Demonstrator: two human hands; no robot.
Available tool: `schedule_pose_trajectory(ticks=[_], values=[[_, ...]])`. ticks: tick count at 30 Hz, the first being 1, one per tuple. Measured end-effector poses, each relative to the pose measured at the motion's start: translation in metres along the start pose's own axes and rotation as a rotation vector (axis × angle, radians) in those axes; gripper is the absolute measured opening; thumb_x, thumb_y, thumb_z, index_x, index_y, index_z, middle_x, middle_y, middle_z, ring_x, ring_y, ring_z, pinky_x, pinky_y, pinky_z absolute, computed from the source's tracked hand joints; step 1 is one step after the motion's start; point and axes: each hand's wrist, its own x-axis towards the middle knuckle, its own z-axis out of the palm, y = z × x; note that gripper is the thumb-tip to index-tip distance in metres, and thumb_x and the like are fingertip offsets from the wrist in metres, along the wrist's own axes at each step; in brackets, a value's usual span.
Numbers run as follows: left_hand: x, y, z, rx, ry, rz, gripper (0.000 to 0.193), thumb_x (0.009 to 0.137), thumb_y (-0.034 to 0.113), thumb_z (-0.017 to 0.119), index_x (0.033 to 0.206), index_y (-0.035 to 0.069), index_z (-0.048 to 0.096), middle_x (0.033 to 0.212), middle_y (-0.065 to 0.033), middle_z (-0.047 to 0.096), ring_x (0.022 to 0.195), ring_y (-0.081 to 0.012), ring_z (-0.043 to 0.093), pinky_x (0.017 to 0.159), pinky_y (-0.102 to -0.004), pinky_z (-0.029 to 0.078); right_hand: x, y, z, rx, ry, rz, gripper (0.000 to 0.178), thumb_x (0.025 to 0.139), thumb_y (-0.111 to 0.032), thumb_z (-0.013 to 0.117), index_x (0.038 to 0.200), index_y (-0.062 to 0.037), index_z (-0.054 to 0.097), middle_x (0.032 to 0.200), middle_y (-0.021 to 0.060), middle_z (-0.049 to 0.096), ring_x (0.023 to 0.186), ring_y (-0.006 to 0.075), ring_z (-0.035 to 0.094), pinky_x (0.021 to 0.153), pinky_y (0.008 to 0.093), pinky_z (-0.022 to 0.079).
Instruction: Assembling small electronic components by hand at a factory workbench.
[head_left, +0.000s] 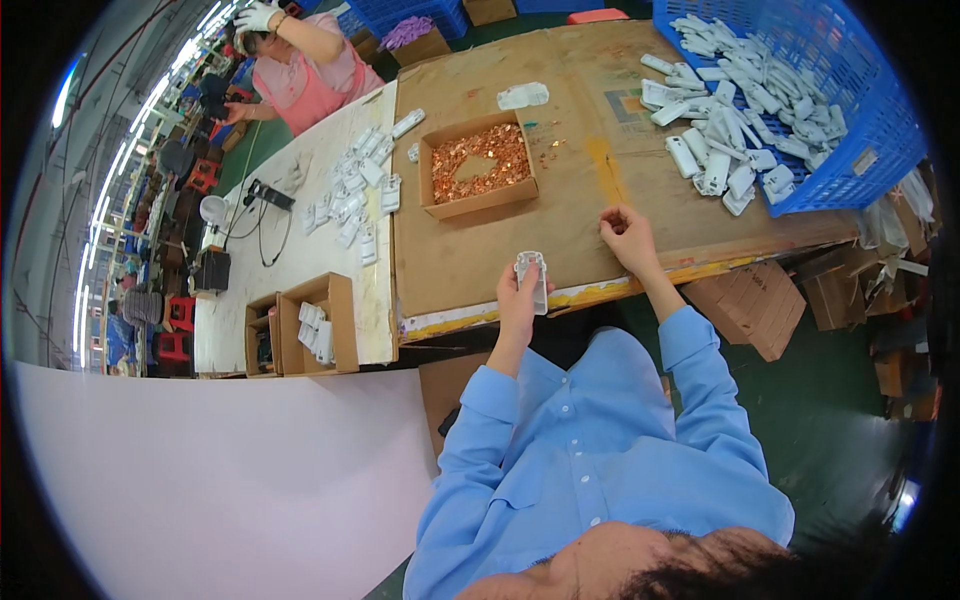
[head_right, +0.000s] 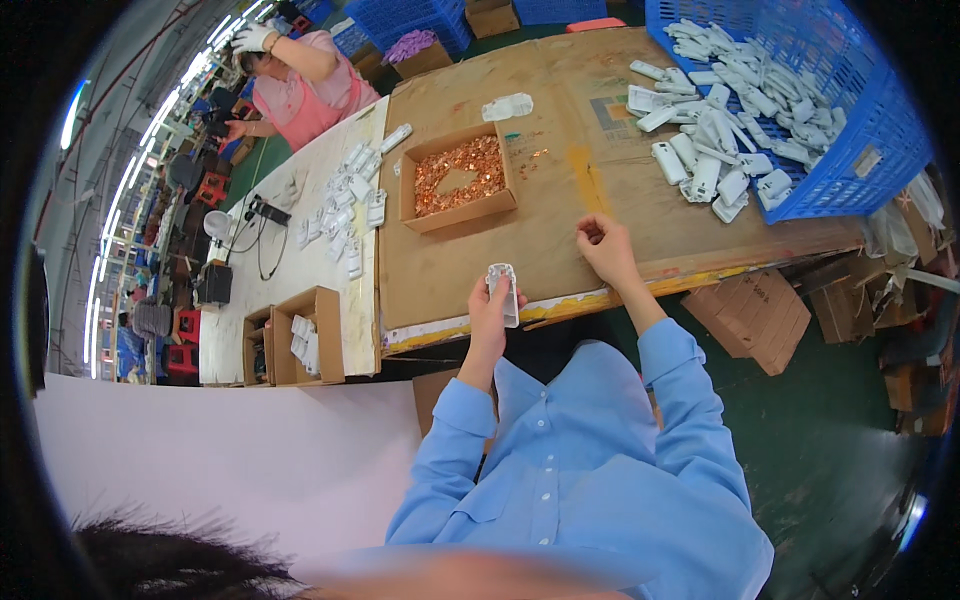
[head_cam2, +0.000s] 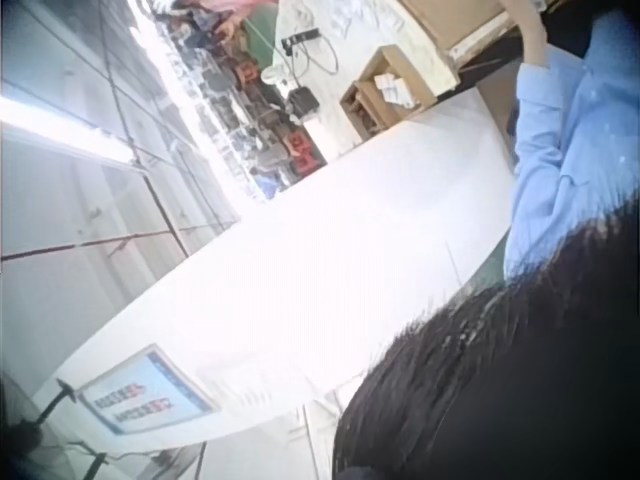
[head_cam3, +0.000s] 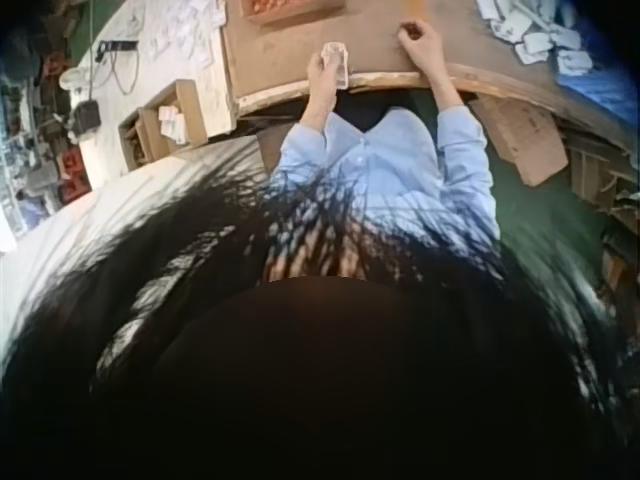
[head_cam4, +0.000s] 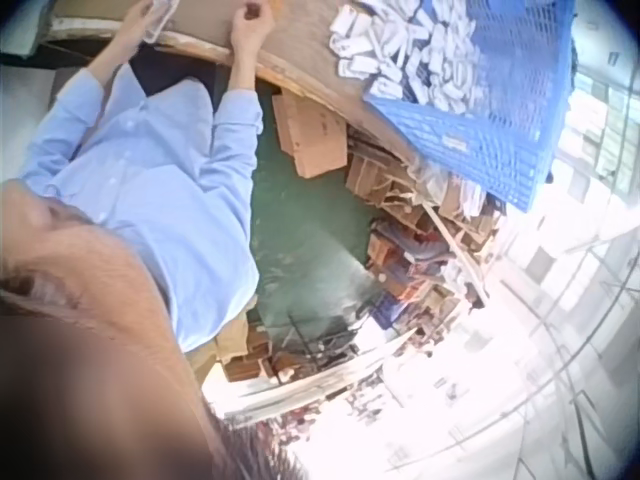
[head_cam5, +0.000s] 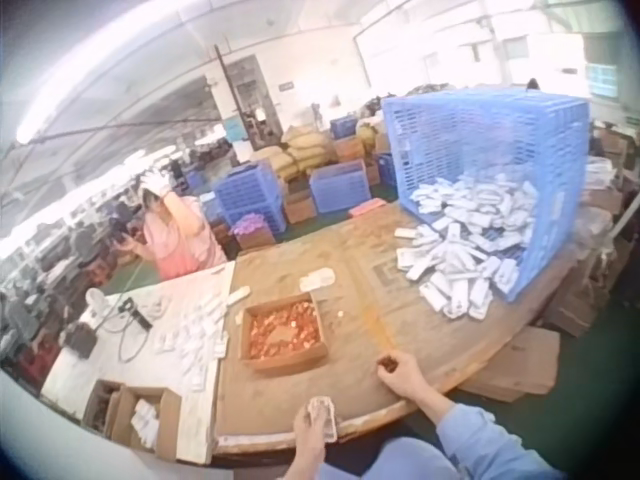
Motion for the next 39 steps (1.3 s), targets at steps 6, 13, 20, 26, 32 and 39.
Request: schedule_pose_trajectory(ticks=[6, 13, 20, 26, 32, 39], values=[[-0.027, 0.015, 0.014, -0.349, -0.027, -0.367, 0.020, 0.099, 0.031, 0.057, 0.103, 0.012, 0.056, 0.088, -0.0034, 0.063, 0.068, -0.0153, 0.064, 0.061, -0.0325, 0.057, -0.004, -0.006, -0.004, 0.014, 0.011, 0.031, 0.007, 0.086, -0.005, 0.066, 0.091, -0.0003, 0.067, 0.080, 0.0011, 0.067, 0.073, 0.0070, 0.061, 0.068, 0.0225, 0.049], [-0.051, 0.016, 0.017, -0.254, -0.111, -0.318, 0.036, 0.087, 0.008, 0.050, 0.123, 0.008, 0.050, 0.100, -0.0092, 0.063, 0.074, -0.0183, 0.066, 0.066, -0.0345, 0.059, -0.077, -0.061, -0.002, 0.203, -0.076, 0.035, 0.007, 0.089, -0.003, 0.065, 0.094, 0.0005, 0.067, 0.090, 0.0023, 0.067, 0.081, 0.0083, 0.061, 0.074, 0.0235, 0.048], [-0.064, 0.006, 0.035, 0.202, -0.290, -0.008, 0.060, 0.083, -0.002, 0.044, 0.142, 0.006, 0.038, 0.111, -0.0129, 0.062, 0.082, -0.0196, 0.065, 0.073, -0.0313, 0.054, -0.110, -0.095, -0.002, 0.017, -0.138, -0.013, 0.004, 0.081, 0.000, 0.069, 0.085, -0.0015, 0.068, 0.078, 0.0013, 0.048, 0.064, 0.0088, 0.043, 0.057, 0.0235, 0.033], [-0.074, 0.027, 0.044, 0.439, -0.405, 0.096, 0.064, 0.083, 0.000, 0.045, 0.146, 0.002, 0.032, 0.115, -0.0229, 0.061, 0.099, -0.0309, 0.064, 0.088, -0.0378, 0.050, -0.111, -0.093, -0.006, -0.102, -0.184, -0.036, 0.006, 0.080, -0.002, 0.071, 0.086, -0.0018, 0.070, 0.075, 0.0048, 0.050, 0.062, 0.0138, 0.047, 0.056, 0.0272, 0.038], [-0.079, 0.027, 0.044, 0.512, -0.437, 0.094, 0.065, 0.084, 0.002, 0.048, 0.146, -0.001, 0.029, 0.118, -0.0269, 0.059, 0.109, -0.0399, 0.060, 0.095, -0.0418, 0.047, -0.117, -0.096, -0.005, -0.143, -0.156, -0.072, 0.005, 0.079, 0.000, 0.071, 0.083, -0.0015, 0.070, 0.072, 0.0029, 0.047, 0.062, 0.0115, 0.043, 0.055, 0.0263, 0.033], [-0.076, 0.021, 0.043, 0.565, -0.466, 0.112, 0.059, 0.083, 0.004, 0.052, 0.140, -0.002, 0.038, 0.121, -0.0274, 0.058, 0.113, -0.0429, 0.058, 0.096, -0.0432, 0.046, -0.115, -0.093, -0.012, -0.120, -0.094, 0.025, 0.018, 0.074, -0.003, 0.076, 0.081, -0.0033, 0.060, 0.069, -0.0020, 0.045, 0.063, 0.0069, 0.038, 0.056, 0.0225, 0.033]])
